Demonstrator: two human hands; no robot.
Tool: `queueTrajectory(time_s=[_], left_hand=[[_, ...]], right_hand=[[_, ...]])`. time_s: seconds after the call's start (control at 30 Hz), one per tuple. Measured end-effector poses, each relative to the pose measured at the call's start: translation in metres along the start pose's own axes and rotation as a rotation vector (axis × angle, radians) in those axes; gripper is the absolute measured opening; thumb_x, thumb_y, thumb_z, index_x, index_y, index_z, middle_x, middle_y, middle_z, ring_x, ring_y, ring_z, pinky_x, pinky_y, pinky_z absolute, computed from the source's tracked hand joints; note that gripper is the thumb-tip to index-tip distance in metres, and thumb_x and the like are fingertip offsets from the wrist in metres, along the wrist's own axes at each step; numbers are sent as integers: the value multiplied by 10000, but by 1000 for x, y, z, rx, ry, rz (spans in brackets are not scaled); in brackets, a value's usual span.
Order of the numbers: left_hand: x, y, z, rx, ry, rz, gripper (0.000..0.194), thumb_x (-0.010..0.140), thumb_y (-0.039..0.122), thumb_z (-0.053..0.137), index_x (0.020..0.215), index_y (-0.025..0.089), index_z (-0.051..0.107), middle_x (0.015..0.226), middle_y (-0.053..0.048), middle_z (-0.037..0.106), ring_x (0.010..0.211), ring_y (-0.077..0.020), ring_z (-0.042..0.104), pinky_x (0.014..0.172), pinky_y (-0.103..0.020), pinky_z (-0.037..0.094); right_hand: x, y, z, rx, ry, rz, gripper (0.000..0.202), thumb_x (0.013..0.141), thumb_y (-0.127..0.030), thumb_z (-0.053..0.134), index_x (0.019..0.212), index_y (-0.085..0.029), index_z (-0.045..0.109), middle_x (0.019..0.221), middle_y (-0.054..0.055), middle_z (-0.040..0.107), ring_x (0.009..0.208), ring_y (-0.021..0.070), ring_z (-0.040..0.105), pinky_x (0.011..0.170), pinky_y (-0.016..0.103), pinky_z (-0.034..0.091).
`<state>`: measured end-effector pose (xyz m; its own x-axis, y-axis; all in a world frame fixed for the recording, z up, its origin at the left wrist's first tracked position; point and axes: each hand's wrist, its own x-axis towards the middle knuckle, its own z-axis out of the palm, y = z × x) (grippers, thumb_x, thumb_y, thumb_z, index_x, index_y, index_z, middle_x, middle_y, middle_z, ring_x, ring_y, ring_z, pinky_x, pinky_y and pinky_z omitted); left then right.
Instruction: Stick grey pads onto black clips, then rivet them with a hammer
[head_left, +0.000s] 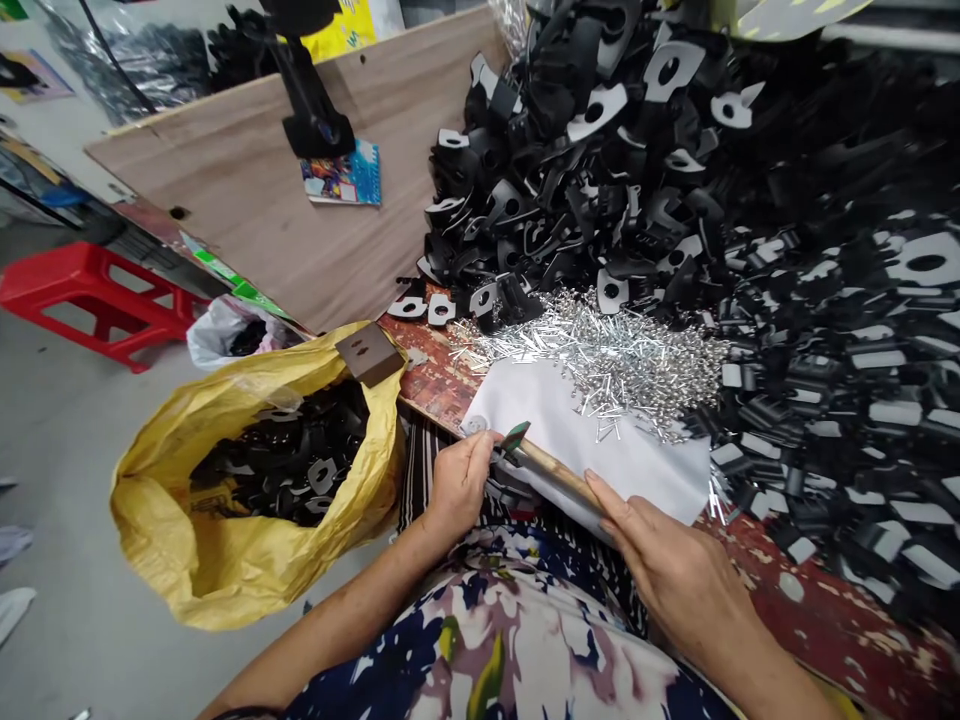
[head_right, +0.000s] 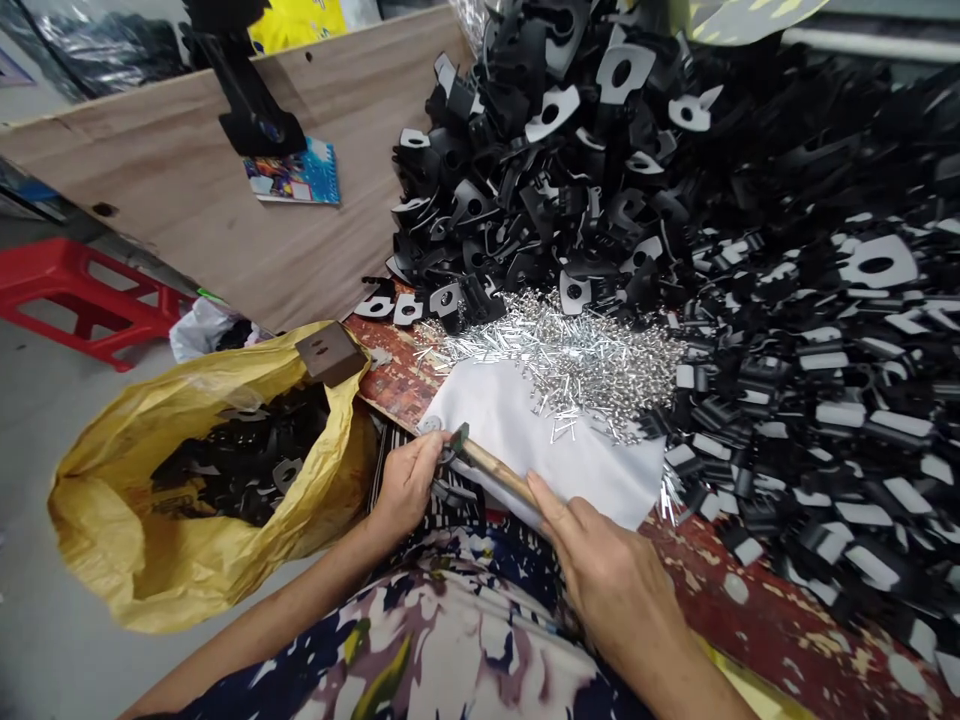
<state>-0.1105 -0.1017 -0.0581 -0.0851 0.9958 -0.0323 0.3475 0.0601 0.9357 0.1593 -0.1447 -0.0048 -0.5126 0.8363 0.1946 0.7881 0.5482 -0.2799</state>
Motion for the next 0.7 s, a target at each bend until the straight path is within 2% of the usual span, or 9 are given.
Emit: queueTrajectory(time_s=[0.1, 0.17, 0.23, 0.33, 0.4, 0.47, 0.5, 0.57, 0.7], left_hand=[[1, 12, -10, 28, -73, 20, 456, 1027, 531, 403, 881, 300, 768, 808, -49, 743, 789, -293, 704, 761, -412, 557], [1, 24, -33, 84, -21, 74, 373, 1023, 507, 444, 1002, 305, 758, 886, -37, 763, 828, -284, 717, 774, -398, 558], [-3, 36, -73, 243, 175, 136, 296, 995, 486, 521, 1104, 297, 722, 969, -31, 773, 850, -272, 719, 780, -379, 551], [-15, 50, -153, 692, 574, 185, 262, 954, 467, 569, 1032, 254, 699, 913, -48, 740, 817, -275, 682, 781, -383, 512], [-24, 55, -200, 994, 668, 165, 272, 947, 476, 557, 929, 246, 701, 876, -68, 707, 857, -305, 646, 795, -407, 484], [-25, 58, -227, 1134, 675, 209, 317, 953, 480, 535, 826, 236, 693, 930, -101, 700, 899, -325, 618, 825, -436, 469], [-21, 59, -232, 1135, 649, 250, 330, 962, 473, 524, 809, 232, 690, 965, -109, 701, 914, -322, 614, 842, -441, 467], [0, 60, -224, 1052, 550, 346, 310, 985, 434, 507, 864, 225, 702, 1017, -107, 703, 951, -300, 623, 879, -426, 473], [91, 66, -183, 1018, 234, 440, 282, 983, 309, 509, 1151, 197, 706, 1135, -110, 692, 1075, -283, 609, 981, -403, 466]], right_hand=[[5, 10, -2, 85, -64, 39, 494, 1088, -268, 407, 1581, -292, 430, 908, 21, 713, 662, 146, 690, 562, 250, 531], [9, 21, -1, 51, -30, 46, 435, 1083, -320, 417, 1500, -272, 533, 1001, 57, 729, 742, 177, 713, 614, 282, 565], [11, 34, 5, -48, 50, 29, 393, 1070, -368, 428, 1377, -239, 638, 1023, 88, 725, 807, 229, 714, 682, 349, 588], [10, 50, 21, -115, 142, -10, 381, 1052, -391, 451, 1298, -212, 681, 1032, 110, 720, 863, 273, 696, 744, 407, 583], [8, 56, 32, -89, 169, -20, 372, 1045, -380, 474, 1311, -211, 671, 1065, 112, 719, 890, 272, 689, 759, 400, 572], [5, 59, 39, -69, 200, -28, 356, 1042, -367, 487, 1308, -221, 673, 1088, 108, 720, 906, 269, 683, 774, 395, 561], [3, 60, 41, -65, 214, -34, 351, 1042, -366, 489, 1304, -226, 676, 1092, 105, 720, 910, 268, 681, 783, 394, 556], [3, 62, 44, -59, 238, -44, 344, 1043, -370, 493, 1297, -233, 680, 1092, 101, 722, 911, 264, 679, 784, 387, 551], [6, 57, 45, -72, 255, -12, 333, 1047, -360, 492, 1293, -239, 683, 1062, 97, 721, 875, 254, 674, 739, 375, 543]])
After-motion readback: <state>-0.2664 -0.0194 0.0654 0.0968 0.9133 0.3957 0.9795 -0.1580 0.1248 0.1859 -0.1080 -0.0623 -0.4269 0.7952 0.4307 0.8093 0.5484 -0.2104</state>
